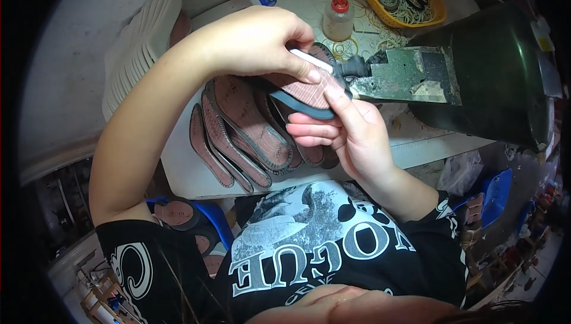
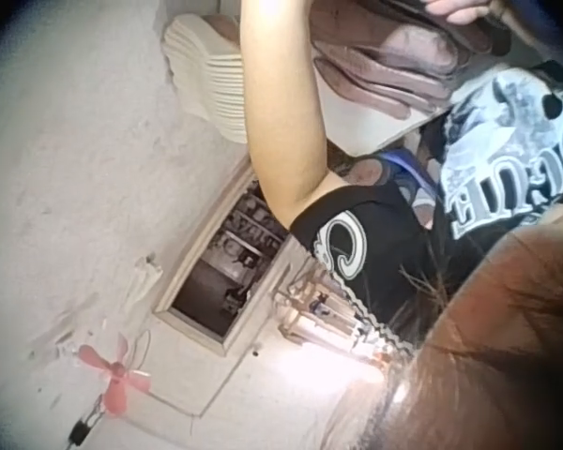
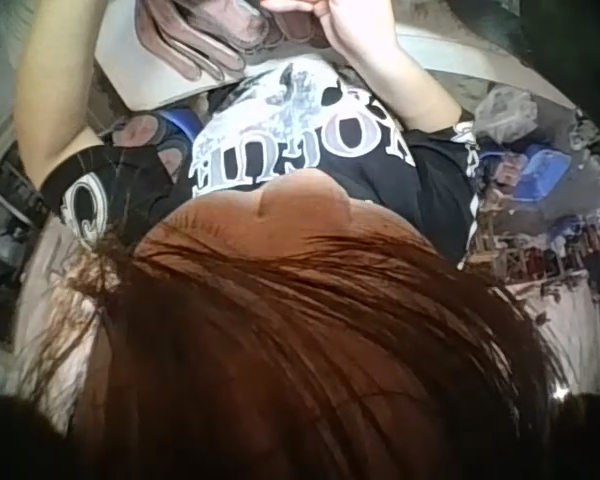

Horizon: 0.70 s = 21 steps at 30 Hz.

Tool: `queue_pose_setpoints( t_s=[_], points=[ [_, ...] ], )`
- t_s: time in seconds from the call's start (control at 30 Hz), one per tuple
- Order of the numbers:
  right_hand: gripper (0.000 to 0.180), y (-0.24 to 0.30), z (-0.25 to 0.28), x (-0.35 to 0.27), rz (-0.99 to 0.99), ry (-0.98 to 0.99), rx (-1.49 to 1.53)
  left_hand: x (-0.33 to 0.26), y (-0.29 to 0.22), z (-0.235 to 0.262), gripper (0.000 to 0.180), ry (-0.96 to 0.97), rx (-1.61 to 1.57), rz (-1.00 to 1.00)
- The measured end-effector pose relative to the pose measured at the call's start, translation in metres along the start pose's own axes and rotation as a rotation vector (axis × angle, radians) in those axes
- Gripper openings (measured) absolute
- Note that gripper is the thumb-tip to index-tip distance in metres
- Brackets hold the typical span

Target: Sorting and organizing shoe insoles at a manufacturing workstation.

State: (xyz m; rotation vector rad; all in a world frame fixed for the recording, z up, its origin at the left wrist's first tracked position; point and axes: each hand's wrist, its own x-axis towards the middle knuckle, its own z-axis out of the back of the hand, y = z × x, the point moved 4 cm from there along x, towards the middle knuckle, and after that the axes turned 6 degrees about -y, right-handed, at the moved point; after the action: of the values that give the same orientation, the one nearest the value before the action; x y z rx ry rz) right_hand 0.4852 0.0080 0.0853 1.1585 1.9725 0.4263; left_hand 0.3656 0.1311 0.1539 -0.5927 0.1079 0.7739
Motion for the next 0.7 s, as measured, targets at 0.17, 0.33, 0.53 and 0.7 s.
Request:
queue_pose_setpoints(
  t_s=[0.17, 0.33, 0.53, 0.7],
  points=[
    [0.043, 0.01, 0.003, 0.002, 0.036, -0.014, -0.008, -0.015, -0.003, -0.013, 0.042, -0.08, -0.167, 0.264],
    [0.039, 0.011, 0.005, 0.008, 0.055, 0.021, -0.053, -0.02, 0.006, -0.029, 0.04, -0.107, -0.326, 0.398],
    [0.035, 0.009, 0.012, 0.019, 0.084, 0.057, -0.094, -0.024, 0.017, -0.051, 0.039, -0.152, -0.618, 0.499],
    [0.024, 0.012, 0.018, 0.029, 0.142, 0.047, -0.109, -0.025, 0.013, -0.056, 0.042, -0.182, -0.745, 0.603]
  ],
)
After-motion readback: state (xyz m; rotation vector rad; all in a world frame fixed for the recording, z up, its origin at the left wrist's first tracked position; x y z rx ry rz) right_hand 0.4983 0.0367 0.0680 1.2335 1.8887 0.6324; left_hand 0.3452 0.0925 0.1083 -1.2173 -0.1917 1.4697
